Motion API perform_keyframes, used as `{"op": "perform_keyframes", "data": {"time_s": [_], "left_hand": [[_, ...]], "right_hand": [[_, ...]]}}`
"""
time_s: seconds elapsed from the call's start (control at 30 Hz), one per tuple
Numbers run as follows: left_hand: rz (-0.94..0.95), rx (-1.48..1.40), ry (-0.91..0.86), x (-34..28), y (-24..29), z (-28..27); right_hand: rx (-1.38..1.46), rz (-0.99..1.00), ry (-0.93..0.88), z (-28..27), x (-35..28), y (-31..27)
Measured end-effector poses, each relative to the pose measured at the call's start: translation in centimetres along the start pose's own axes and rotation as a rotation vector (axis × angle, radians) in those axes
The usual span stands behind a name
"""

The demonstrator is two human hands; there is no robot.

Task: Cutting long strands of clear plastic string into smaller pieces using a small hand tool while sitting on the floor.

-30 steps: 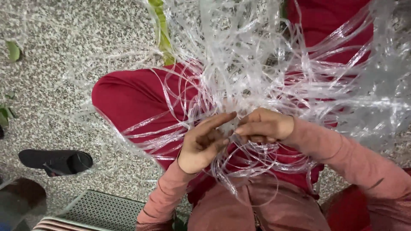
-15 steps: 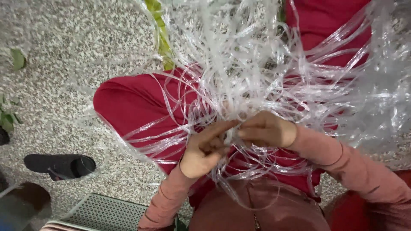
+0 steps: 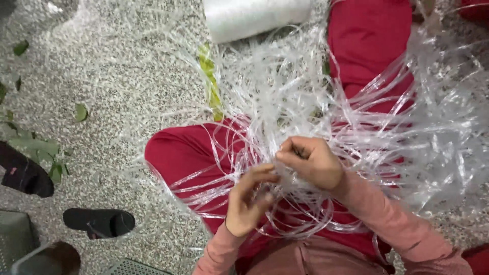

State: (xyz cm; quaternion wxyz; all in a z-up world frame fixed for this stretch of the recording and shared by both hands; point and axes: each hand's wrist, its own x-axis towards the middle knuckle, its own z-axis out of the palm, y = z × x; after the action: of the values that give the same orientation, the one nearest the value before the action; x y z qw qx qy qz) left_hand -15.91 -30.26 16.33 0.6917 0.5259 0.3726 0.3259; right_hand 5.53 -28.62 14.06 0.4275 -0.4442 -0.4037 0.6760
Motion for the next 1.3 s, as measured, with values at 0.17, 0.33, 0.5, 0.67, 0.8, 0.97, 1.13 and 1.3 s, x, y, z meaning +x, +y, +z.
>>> {"op": "perform_keyframes", "data": {"time_s": [0.17, 0.33, 0.5, 0.67, 0.8, 0.97, 1.13, 1.3], "left_hand": [[-0.137, -0.132, 0.202, 1.1, -5.8, -0.1], [-0.268, -0.246, 0.302, 1.5, -5.6, 1.3], [-0.376, -0.234, 0.360, 1.0, -4.9, 1.3], [-0.389, -0.277, 0.333, 0.2, -5.3, 1.0], [-0.336, -0.284, 0.311, 0.3, -5.7, -0.3], [-0.365, -0.166, 0.174, 0.2, -5.5, 1.3], [-0.435, -0.091, 0.220, 0.6, -3.8, 2.0], [-0.435, -0.021, 0.223, 0.2, -4.2, 1.8]], "right_hand": [[-0.365, 0.140, 0.197, 2.2, -2.6, -0.5], [-0.282, 0.130, 0.247, 1.0, -5.0, 1.7], [-0.111, 0.165, 0.239, -0.4, -6.0, 3.9], [-0.068, 0.163, 0.222, -0.4, -5.8, 3.8], [-0.035, 0.161, 0.243, -0.5, -5.7, 3.5], [-0.094, 0.159, 0.227, 0.1, -5.7, 3.0], [-0.287, 0.061, 0.257, 0.5, -5.5, 2.0], [-0.477, 0.003, 0.314, 1.0, -5.6, 2.7]]}}
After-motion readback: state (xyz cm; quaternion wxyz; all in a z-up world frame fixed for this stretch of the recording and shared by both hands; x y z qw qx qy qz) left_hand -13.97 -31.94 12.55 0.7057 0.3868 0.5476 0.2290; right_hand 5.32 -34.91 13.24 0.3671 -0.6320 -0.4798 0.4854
